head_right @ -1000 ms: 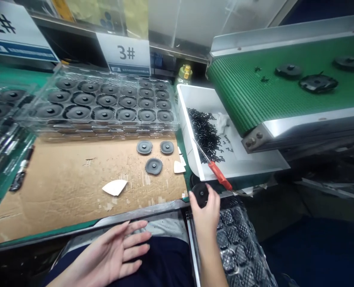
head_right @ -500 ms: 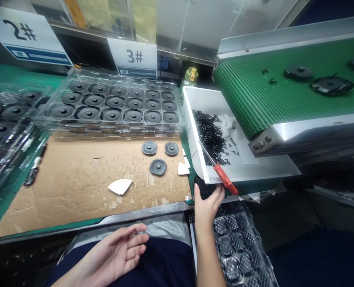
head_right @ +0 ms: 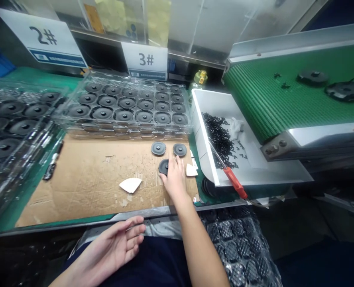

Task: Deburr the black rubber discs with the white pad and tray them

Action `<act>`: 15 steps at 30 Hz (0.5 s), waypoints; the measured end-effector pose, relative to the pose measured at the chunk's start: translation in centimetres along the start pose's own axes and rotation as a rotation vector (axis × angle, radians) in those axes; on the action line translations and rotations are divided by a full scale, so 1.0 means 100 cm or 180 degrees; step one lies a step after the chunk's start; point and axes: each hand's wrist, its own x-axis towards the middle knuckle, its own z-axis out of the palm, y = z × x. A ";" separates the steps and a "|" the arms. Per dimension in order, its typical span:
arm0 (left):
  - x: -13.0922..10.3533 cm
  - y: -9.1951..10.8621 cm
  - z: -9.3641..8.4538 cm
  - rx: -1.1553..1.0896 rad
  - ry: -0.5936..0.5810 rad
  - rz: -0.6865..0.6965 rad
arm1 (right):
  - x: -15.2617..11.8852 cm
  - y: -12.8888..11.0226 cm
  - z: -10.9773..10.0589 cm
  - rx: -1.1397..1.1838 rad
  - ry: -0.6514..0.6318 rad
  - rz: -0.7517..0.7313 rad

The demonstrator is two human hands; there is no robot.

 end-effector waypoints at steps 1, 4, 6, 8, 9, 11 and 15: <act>-0.002 0.002 -0.001 -0.0050 -0.0043 0.0061 | 0.001 -0.004 -0.002 0.0049 -0.0091 -0.0040; -0.005 0.011 0.000 -0.0359 -0.0312 0.0298 | -0.014 -0.031 -0.021 0.0355 -0.0423 -0.0224; -0.006 0.019 0.006 -0.0631 -0.0539 0.0454 | -0.031 -0.057 -0.039 0.0678 -0.0856 -0.0542; -0.005 0.026 0.013 -0.0810 -0.0656 0.0512 | -0.046 -0.081 -0.054 0.0788 -0.1356 -0.1001; -0.006 0.028 0.016 -0.0845 -0.0688 0.0510 | -0.052 -0.090 -0.059 0.0747 -0.1534 -0.1187; -0.007 0.032 0.023 -0.0835 -0.0775 0.0543 | -0.061 -0.101 -0.063 0.0606 -0.1610 -0.1313; -0.017 0.034 0.031 -0.0691 -0.1155 0.0979 | -0.072 -0.106 -0.057 0.0789 -0.1027 -0.1029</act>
